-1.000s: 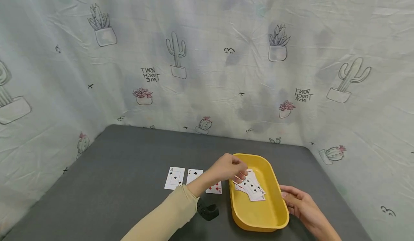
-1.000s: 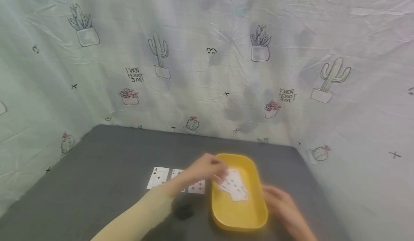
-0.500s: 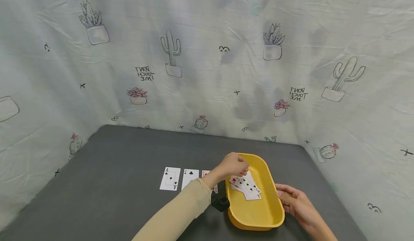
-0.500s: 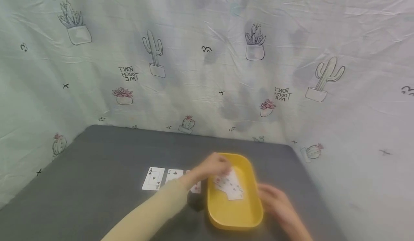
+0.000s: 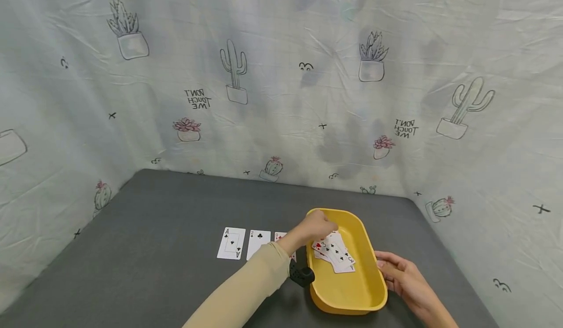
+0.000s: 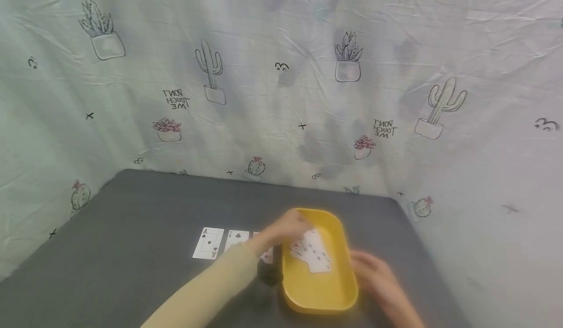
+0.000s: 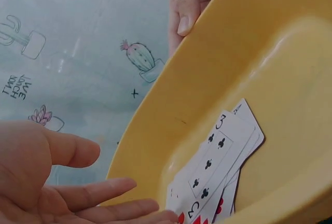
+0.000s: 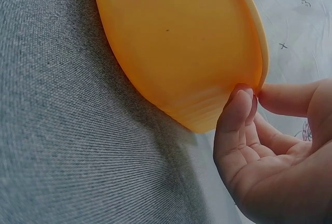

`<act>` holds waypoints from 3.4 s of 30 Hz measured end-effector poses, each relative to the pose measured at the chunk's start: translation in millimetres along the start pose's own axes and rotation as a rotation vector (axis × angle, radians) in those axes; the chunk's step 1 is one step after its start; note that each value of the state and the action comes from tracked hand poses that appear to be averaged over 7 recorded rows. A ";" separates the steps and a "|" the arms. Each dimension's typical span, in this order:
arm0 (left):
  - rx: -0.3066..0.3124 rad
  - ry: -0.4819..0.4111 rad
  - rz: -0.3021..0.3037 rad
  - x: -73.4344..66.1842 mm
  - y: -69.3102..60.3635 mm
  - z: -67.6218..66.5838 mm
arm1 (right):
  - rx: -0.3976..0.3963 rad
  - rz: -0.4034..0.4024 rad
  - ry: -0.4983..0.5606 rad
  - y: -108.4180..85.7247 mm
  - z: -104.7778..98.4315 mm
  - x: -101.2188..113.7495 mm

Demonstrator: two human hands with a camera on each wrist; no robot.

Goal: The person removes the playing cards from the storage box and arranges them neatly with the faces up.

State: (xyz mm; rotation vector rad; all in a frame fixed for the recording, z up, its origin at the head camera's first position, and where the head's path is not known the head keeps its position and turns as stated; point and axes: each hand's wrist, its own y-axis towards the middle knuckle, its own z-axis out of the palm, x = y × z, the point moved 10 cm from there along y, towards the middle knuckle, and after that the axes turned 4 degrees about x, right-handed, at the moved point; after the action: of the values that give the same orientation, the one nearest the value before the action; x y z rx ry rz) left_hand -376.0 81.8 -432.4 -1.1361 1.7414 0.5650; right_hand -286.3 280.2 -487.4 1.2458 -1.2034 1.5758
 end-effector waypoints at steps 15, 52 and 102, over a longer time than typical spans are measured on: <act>0.051 -0.046 -0.123 4.1 -6.0 18.4 | -0.038 0.005 -0.020 5.1 -4.4 -1.1; 0.046 -0.738 -0.277 27.5 -49.8 61.7 | -0.041 -0.005 -0.035 2.2 -1.9 0.0; -0.005 -0.614 -0.067 17.2 -41.7 78.5 | -0.018 0.034 -0.042 0.4 -0.4 0.0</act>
State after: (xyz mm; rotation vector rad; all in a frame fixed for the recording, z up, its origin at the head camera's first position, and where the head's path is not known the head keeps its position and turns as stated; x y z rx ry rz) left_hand -305.2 115.2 -477.9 -0.8945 1.1684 0.7803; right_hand -286.8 280.4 -487.5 1.2582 -1.2682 1.5666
